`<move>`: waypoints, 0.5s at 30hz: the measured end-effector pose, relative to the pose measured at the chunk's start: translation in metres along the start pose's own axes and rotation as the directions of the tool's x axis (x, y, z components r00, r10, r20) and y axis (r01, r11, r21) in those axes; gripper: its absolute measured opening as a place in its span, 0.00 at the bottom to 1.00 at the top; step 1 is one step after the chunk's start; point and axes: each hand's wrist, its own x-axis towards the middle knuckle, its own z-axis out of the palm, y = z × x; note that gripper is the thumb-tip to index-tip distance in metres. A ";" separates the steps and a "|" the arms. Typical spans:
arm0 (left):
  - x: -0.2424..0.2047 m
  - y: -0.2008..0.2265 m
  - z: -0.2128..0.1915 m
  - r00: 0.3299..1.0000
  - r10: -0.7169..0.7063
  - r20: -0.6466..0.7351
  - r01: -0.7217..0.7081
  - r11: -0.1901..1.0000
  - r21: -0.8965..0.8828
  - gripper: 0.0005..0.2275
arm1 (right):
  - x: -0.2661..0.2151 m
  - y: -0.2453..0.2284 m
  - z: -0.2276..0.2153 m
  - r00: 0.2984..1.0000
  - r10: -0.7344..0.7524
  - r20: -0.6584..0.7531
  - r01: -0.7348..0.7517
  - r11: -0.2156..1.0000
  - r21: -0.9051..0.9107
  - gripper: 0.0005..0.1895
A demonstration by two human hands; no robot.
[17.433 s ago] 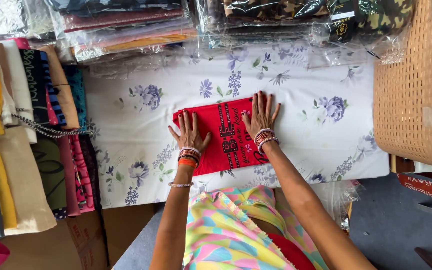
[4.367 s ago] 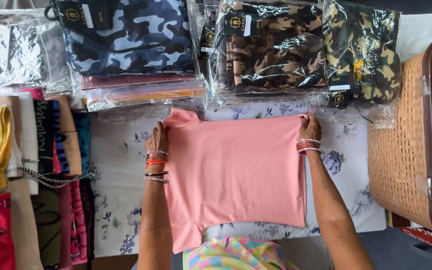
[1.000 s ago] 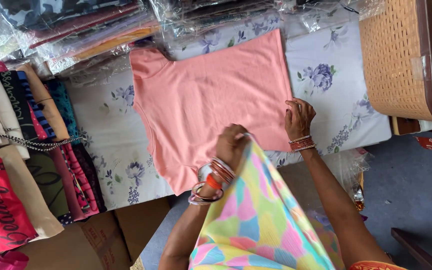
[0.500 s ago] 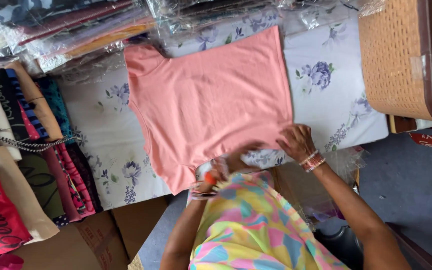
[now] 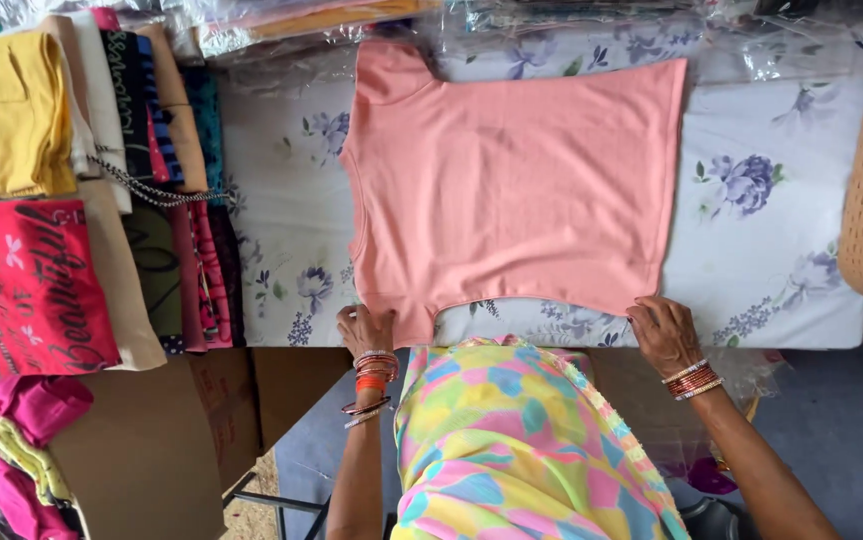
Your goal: Folding various t-shirts and pants on a table in a garment processing area.
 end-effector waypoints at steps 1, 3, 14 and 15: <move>-0.001 -0.008 0.004 1.000 -0.001 0.005 0.001 1.000 -0.005 0.23 | 0.001 -0.001 -0.004 1.000 0.000 0.004 0.000 1.000 -0.006 0.11; -0.002 -0.020 0.015 1.000 -0.023 -0.003 0.021 0.963 -0.269 0.18 | 0.002 -0.002 -0.012 0.998 -0.053 0.021 0.053 0.998 -0.044 0.11; 0.007 -0.020 -0.021 0.969 -0.094 0.231 0.178 0.909 -0.377 0.20 | -0.019 0.002 -0.008 0.997 -0.016 0.076 0.022 0.996 -0.084 0.15; 0.010 -0.020 -0.026 0.948 -0.099 0.301 0.197 0.929 -0.314 0.22 | -0.017 0.001 -0.009 0.995 -0.002 0.101 0.013 0.994 -0.112 0.16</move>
